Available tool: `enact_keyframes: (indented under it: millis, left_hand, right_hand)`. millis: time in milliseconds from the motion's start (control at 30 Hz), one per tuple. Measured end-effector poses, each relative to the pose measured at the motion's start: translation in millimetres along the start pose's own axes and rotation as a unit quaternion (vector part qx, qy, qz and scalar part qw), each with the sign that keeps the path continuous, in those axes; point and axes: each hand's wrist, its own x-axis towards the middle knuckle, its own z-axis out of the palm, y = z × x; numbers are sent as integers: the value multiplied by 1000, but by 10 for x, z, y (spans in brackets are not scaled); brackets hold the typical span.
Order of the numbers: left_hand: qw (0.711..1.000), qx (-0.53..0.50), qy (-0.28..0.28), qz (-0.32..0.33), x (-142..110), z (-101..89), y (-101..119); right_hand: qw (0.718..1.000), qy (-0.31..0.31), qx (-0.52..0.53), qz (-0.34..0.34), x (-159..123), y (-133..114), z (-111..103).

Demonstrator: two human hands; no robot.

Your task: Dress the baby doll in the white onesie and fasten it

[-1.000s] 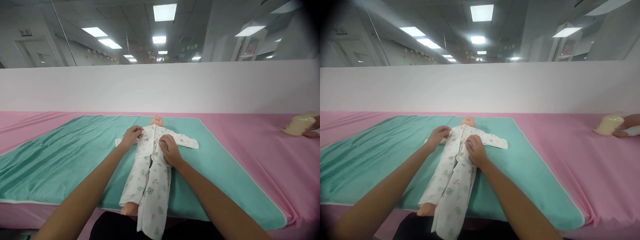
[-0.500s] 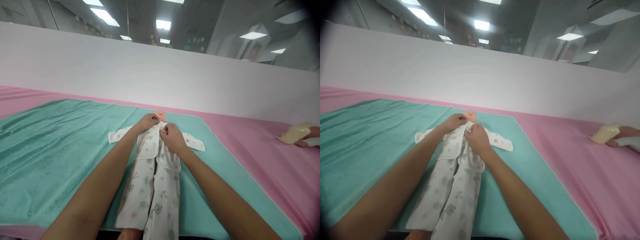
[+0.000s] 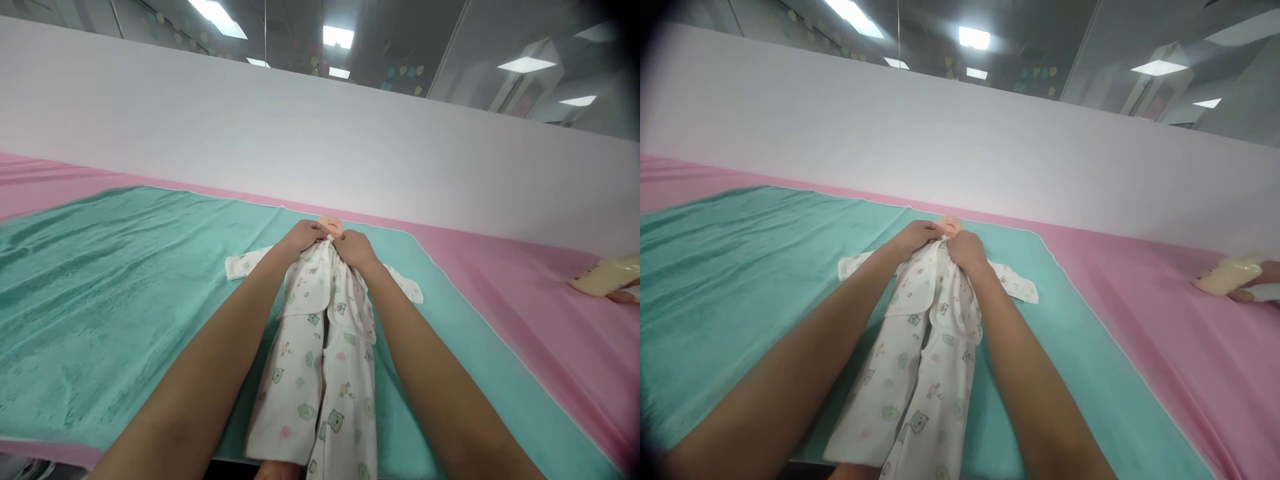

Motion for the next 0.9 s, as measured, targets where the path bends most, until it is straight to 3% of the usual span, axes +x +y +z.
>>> enact_keyframes:
  millis: [133,233,633,900]
  left_hand:
    - [999,-40,0,-3,-28,56,105]
    - [997,-80,11,-12,-47,99,161]
    - [993,-110,34,-13,-33,160,118]
    - [988,-150,18,-24,-20,140,83]
  right_hand:
    - [978,81,190,17,44,26,21]
    - [961,74,265,2,55,20,51]
    - [920,78,382,40,-17,62,144]
    - [925,96,365,36,-28,93,149]
